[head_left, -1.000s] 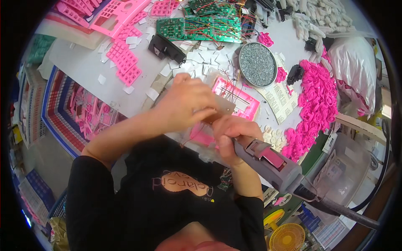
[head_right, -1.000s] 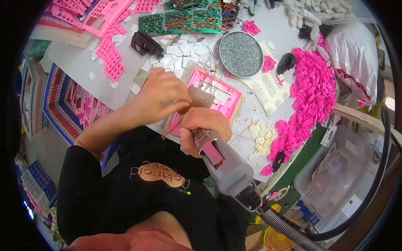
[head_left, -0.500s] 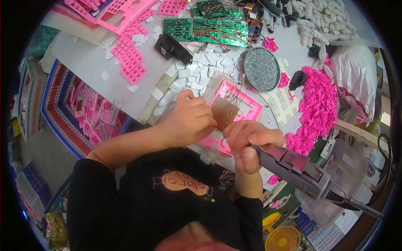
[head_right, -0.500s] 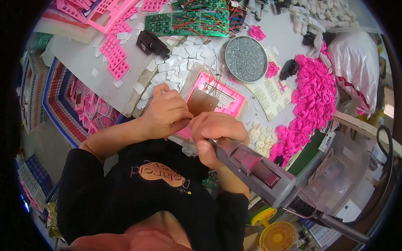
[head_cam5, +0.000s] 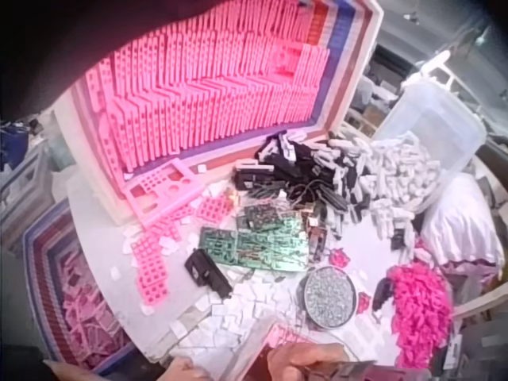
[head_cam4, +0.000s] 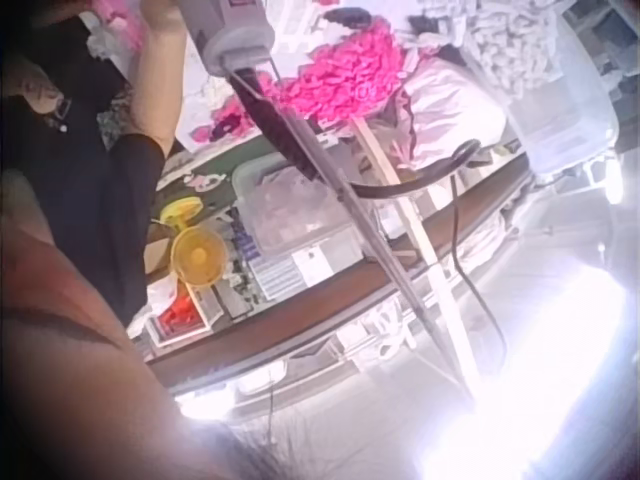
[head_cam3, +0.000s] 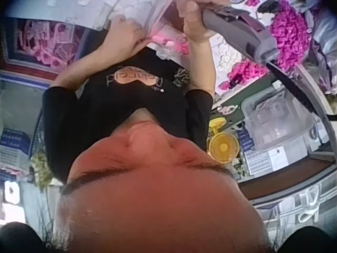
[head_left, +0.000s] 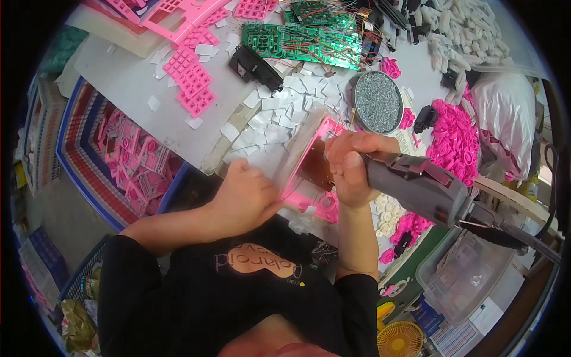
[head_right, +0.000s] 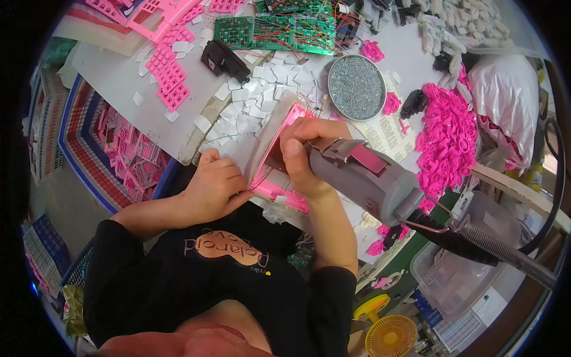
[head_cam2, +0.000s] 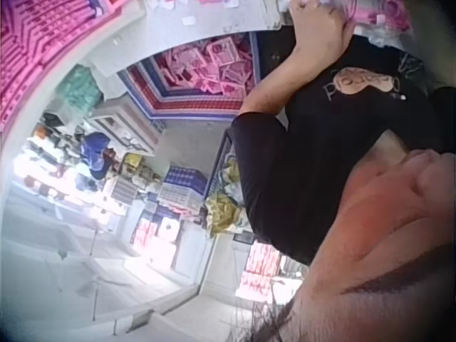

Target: Assembling a pink toy house by gluing components like windows and electronic boards.

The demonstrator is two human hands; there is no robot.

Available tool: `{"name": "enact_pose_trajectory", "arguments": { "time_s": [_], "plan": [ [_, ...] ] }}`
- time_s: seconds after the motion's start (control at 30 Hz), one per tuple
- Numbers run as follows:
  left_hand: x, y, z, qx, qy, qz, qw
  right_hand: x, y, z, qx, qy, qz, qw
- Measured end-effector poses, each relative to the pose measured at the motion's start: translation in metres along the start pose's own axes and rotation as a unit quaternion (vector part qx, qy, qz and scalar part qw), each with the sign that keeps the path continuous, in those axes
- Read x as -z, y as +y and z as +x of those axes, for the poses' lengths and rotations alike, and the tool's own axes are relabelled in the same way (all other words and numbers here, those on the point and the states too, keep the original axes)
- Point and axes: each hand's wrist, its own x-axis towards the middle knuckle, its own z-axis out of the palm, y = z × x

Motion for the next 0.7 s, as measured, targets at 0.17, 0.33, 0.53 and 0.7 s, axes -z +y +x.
{"name": "enact_pose_trajectory", "arguments": {
  "time_s": [0.17, 0.33, 0.53, 0.7],
  "plan": [
    [0.024, -0.007, 0.014, 0.027, 0.057, 0.017, 0.998, 0.001, 0.007, 0.000, -0.001, -0.039, -0.042, 0.998],
    [0.021, 0.015, 0.032, -0.098, 0.031, -0.043, 0.994, 0.003, 0.008, -0.002, -0.010, -0.036, -0.088, 0.995],
    [-0.013, 0.009, 0.052, -0.237, -0.035, 0.052, 0.969, 0.019, -0.020, 0.016, 0.017, 0.041, 0.014, 0.999],
    [-0.016, 0.011, 0.068, -0.152, -0.008, -0.109, 0.982, 0.038, -0.052, 0.004, -0.013, 0.073, -0.193, 0.978]
  ]
}}
